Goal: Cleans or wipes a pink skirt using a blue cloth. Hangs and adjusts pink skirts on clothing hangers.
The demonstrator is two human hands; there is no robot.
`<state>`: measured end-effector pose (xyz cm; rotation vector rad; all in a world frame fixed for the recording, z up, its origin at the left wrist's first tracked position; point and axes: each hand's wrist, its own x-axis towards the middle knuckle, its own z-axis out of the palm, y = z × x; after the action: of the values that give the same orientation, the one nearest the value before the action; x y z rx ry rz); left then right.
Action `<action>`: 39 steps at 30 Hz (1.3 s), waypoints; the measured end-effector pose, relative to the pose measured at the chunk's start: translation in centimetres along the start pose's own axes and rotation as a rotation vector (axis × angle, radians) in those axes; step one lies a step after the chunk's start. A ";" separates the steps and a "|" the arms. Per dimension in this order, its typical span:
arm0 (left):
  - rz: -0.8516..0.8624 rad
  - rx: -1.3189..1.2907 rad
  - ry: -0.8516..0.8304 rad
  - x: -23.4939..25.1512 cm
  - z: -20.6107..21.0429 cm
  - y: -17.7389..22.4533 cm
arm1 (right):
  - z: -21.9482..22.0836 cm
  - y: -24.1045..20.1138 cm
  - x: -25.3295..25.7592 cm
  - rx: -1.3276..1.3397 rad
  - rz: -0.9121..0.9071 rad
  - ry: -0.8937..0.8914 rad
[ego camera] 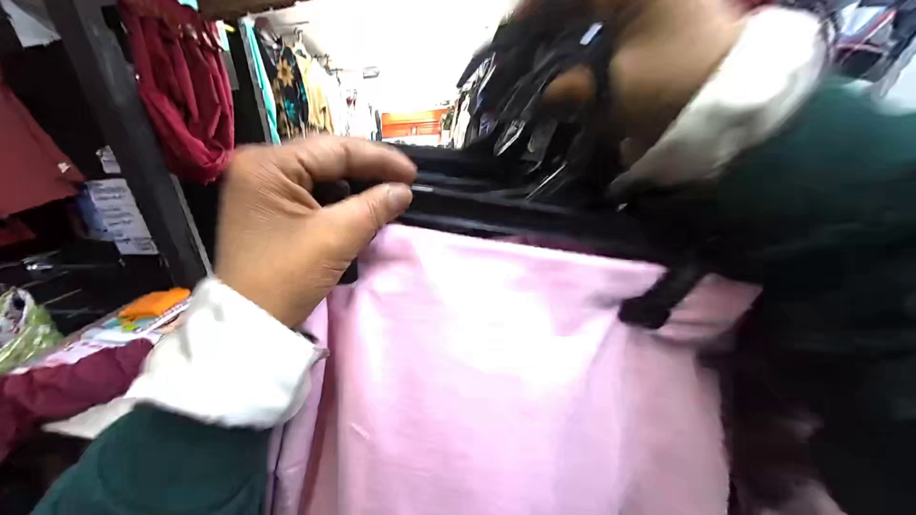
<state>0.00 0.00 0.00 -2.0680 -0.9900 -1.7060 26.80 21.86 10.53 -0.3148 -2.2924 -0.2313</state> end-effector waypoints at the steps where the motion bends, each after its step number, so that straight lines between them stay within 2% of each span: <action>1: -0.071 -0.023 -0.031 0.3 1.5 -2.1 | 2.1 -1.0 -0.1 0.051 -0.003 -0.010; 3: -0.271 -0.031 -0.109 -0.2 4.7 -6.7 | 7.4 -1.3 -1.0 0.131 0.117 0.010; 6: -0.592 0.014 -0.280 -2.8 9.9 -14.5 | 16.9 4.1 -4.5 0.167 0.277 -0.041; 10: -0.964 -0.007 -0.590 -7.5 15.7 -23.9 | 30.6 11.3 -10.5 0.249 0.690 -0.311; 12: -1.055 -0.076 -0.572 -10.3 16.8 -26.3 | 33.4 11.9 -11.4 0.289 0.880 -0.431; 14: -1.110 -0.146 -0.474 -11.3 16.9 -27.6 | 34.0 12.5 -10.9 0.317 0.900 -0.485; 22: -1.081 -0.151 -0.416 -12.6 17.1 -28.4 | 33.1 12.9 -11.1 0.370 0.867 -0.623; 25: -1.087 -0.143 -0.262 -13.2 16.5 -29.2 | 32.4 13.5 -11.7 0.412 0.826 -0.612; 28: -1.117 0.162 -0.206 -15.2 12.8 -33.1 | 31.3 13.9 -12.0 0.460 0.806 -0.548; 31: -1.104 0.661 -0.201 -19.2 5.4 -37.9 | 29.8 13.6 -11.8 0.440 0.743 -0.404; 34: -1.138 1.007 -0.049 -23.8 -1.3 -38.5 | 29.0 12.9 -11.8 0.461 0.643 -0.228; 36: -1.300 1.143 0.012 -25.4 -3.6 -38.6 | 28.9 12.4 -11.8 0.491 0.604 -0.173; 39: -1.491 1.203 -0.067 -25.7 -5.5 -39.7 | 29.6 11.9 -11.8 0.511 0.554 -0.161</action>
<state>-32.00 17.09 -30.87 -0.4167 -2.9019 -0.7046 17.50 39.19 -17.19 -0.6931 -2.2216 0.6675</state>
